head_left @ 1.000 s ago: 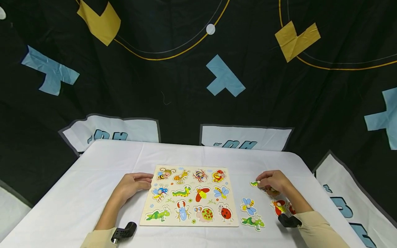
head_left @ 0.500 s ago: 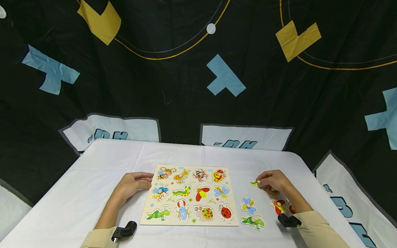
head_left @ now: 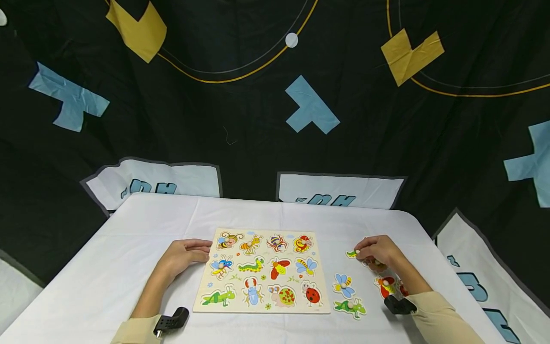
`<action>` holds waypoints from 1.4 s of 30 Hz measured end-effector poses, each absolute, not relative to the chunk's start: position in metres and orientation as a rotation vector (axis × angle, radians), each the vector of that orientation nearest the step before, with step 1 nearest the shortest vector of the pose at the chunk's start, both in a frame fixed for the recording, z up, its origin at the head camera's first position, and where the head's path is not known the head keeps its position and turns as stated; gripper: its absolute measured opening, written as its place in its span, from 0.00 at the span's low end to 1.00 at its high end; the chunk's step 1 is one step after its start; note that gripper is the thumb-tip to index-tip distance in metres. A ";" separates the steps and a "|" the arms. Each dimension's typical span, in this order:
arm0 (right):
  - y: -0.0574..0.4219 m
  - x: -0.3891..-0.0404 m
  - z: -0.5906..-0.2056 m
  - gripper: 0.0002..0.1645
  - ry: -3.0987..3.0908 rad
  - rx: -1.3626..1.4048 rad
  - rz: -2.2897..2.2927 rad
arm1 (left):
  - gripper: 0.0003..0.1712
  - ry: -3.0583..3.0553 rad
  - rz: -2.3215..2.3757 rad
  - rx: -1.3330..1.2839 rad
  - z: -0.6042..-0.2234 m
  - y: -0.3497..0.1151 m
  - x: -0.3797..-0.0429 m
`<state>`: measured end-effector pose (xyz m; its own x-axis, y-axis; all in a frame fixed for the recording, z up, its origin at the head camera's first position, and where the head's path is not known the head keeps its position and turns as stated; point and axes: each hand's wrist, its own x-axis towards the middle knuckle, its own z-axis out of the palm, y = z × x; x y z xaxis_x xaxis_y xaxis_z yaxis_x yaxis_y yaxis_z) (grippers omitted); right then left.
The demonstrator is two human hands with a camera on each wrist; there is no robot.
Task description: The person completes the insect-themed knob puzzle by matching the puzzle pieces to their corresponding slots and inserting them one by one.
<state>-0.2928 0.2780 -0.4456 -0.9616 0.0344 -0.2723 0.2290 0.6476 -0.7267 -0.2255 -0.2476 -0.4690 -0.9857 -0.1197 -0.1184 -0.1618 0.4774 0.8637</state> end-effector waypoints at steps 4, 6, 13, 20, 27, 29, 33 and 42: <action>0.277 -0.294 -0.446 0.13 2.629 0.220 -1.209 | 0.27 2.664 1.562 -0.257 -0.469 -0.248 -0.225; 0.277 -0.294 -0.446 0.13 2.631 0.216 -1.203 | 0.28 2.664 1.565 -0.253 -0.469 -0.248 -0.225; 0.277 -0.296 -0.447 0.12 2.621 0.241 -1.212 | 0.28 2.662 1.566 -0.249 -0.468 -0.248 -0.224; 0.276 -0.293 -0.445 0.12 2.627 0.248 -1.208 | 0.28 2.679 1.552 -0.243 -0.468 -0.247 -0.224; 0.270 -0.296 -0.442 0.12 2.687 0.192 -1.138 | 0.29 2.677 1.552 -0.240 -0.467 -0.248 -0.224; 0.268 -0.297 -0.441 0.12 2.696 0.176 -1.138 | 0.29 2.678 1.554 -0.236 -0.467 -0.248 -0.225; 0.264 -0.299 -0.441 0.11 2.698 0.143 -1.156 | 0.28 2.683 1.553 -0.236 -0.467 -0.248 -0.225; 0.257 -0.300 -0.438 0.10 2.740 0.028 -1.135 | 0.28 2.675 1.561 -0.237 -0.466 -0.248 -0.224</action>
<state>-0.2996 0.2567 -0.4383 -0.9843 -0.0495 -0.1691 0.0846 0.7092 -0.6999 -0.2242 -0.2476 -0.4665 -0.9877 -0.1140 -0.1069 -0.1492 0.4834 0.8626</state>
